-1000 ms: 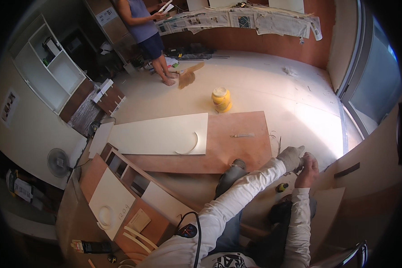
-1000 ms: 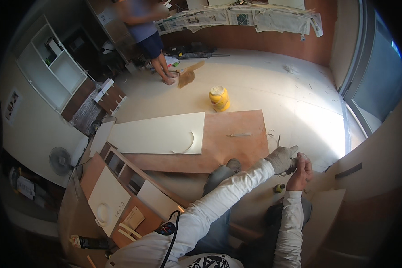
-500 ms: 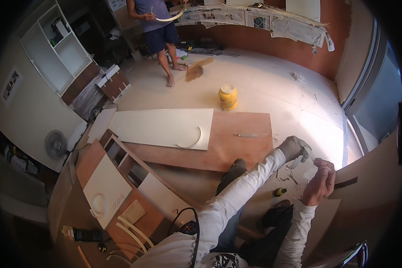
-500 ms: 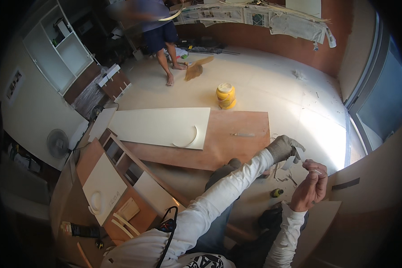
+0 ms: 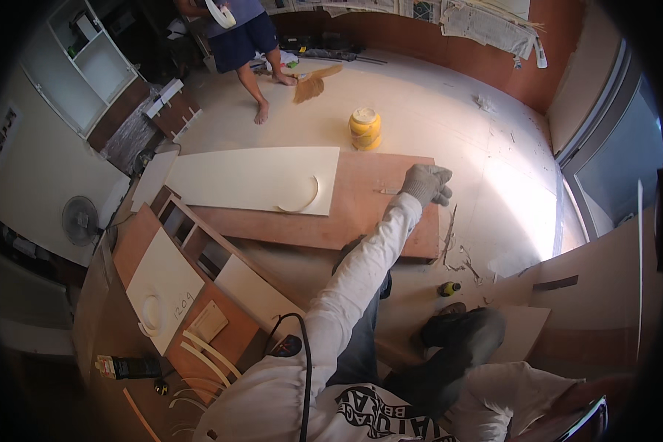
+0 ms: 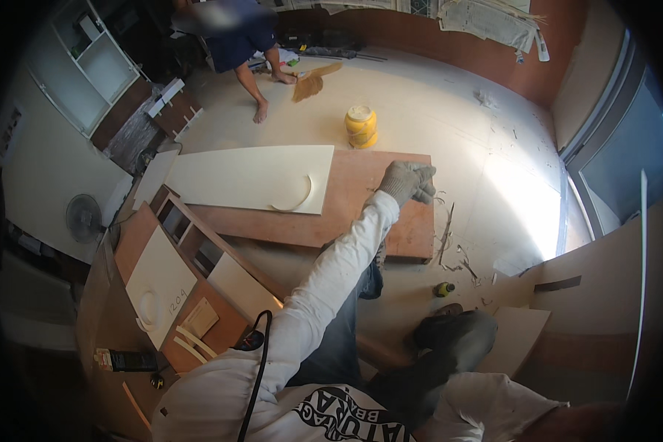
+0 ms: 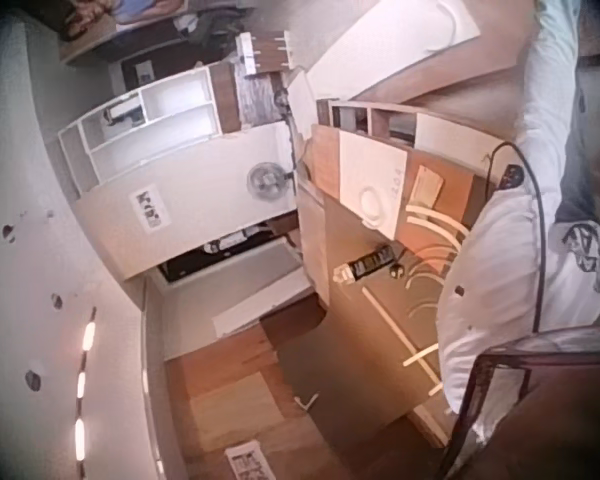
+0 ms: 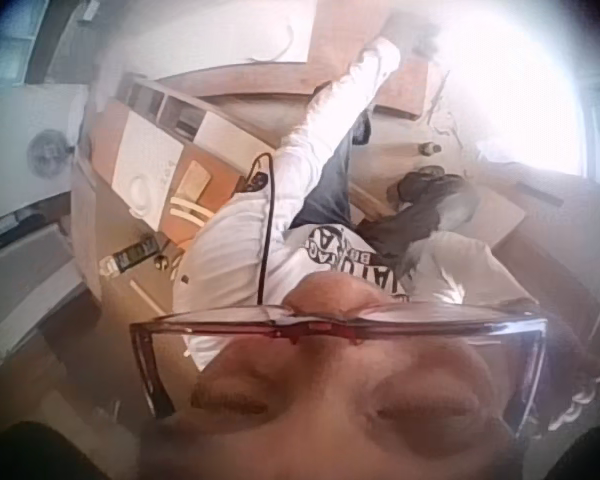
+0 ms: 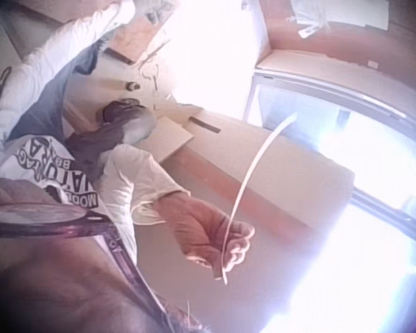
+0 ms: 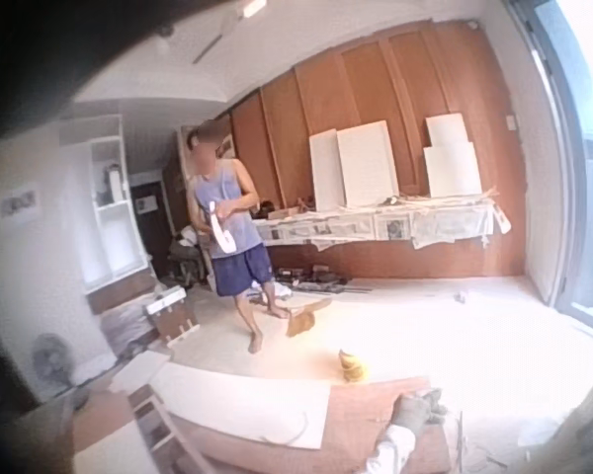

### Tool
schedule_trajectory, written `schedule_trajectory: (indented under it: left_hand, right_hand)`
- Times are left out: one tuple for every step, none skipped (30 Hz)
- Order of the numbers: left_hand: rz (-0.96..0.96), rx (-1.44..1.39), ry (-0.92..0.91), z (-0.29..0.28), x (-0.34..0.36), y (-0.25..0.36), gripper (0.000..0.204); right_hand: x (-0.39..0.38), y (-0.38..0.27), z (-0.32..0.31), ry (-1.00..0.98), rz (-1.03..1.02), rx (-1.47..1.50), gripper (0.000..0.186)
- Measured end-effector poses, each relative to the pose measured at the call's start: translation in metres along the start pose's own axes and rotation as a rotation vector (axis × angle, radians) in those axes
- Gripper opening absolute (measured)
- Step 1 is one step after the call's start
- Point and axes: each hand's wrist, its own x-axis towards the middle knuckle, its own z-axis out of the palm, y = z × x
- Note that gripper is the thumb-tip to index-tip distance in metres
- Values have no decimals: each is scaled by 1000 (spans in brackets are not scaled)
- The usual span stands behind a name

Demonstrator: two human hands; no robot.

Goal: The person sits on the floor and applies glue to thin strips of edge banding using a green bottle. They then press the strips onto the edges of a wooden board. The person repeats this process for multiple strips, handling them one at a time.

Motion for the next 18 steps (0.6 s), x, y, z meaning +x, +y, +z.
schedule_trajectory:
  left_hand:
    - [-8,106,-11,-1,-6,8,33]
    - [-17,202,-34,9,-13,13,34]
    - [-45,293,-38,12,-23,13,36]
    - [93,347,-29,19,-30,14,40]
    - [226,395,-26,31,-34,12,44]
    - [361,446,-23,42,-35,7,49]
    - [420,338,-43,39,-34,-7,54]
    - [495,211,-94,51,-29,-18,60]
    - [525,167,-240,63,-27,-26,60]
    - [543,138,-375,68,-26,-34,60]
    - [489,135,-485,79,-27,-41,60]
    - [433,128,-584,88,-27,-49,59]
    - [234,18,-745,101,-18,-66,61]
    - [178,76,-835,111,-16,-63,58]
    - [121,143,-902,111,-15,-60,56]
    - [218,366,-910,120,-38,-33,50]
    - [305,590,-880,119,-55,-19,44]
    - [396,780,-786,114,-49,-37,41]
  right_hand:
    - [-5,-9,4,50,159,310,27]
    - [-1,-11,2,83,51,119,27]
    - [8,-8,-2,141,-46,-64,28]
    - [32,-10,-27,163,-416,-722,28]
    - [59,-4,-57,178,-790,-1388,29]
    - [70,0,-84,176,-1167,-2050,29]
    - [71,-2,-122,279,-1076,-1998,27]
    - [73,-9,-147,362,-1010,-1969,26]
    - [71,-19,-169,412,-923,-1984,24]
    - [68,-24,-194,465,-826,-1982,22]
    - [68,-24,-210,478,-770,-1884,20]
    - [65,-30,-231,572,-737,-1836,20]
    - [59,-41,-249,657,-703,-1796,20]
    - [53,-53,-258,749,-687,-1769,19]
    - [51,-52,-266,742,-686,-1623,18]
    - [48,-68,-265,728,-708,-1492,17]
    - [45,-80,-266,714,-699,-1347,17]
    - [44,-76,-272,711,-647,-1184,17]
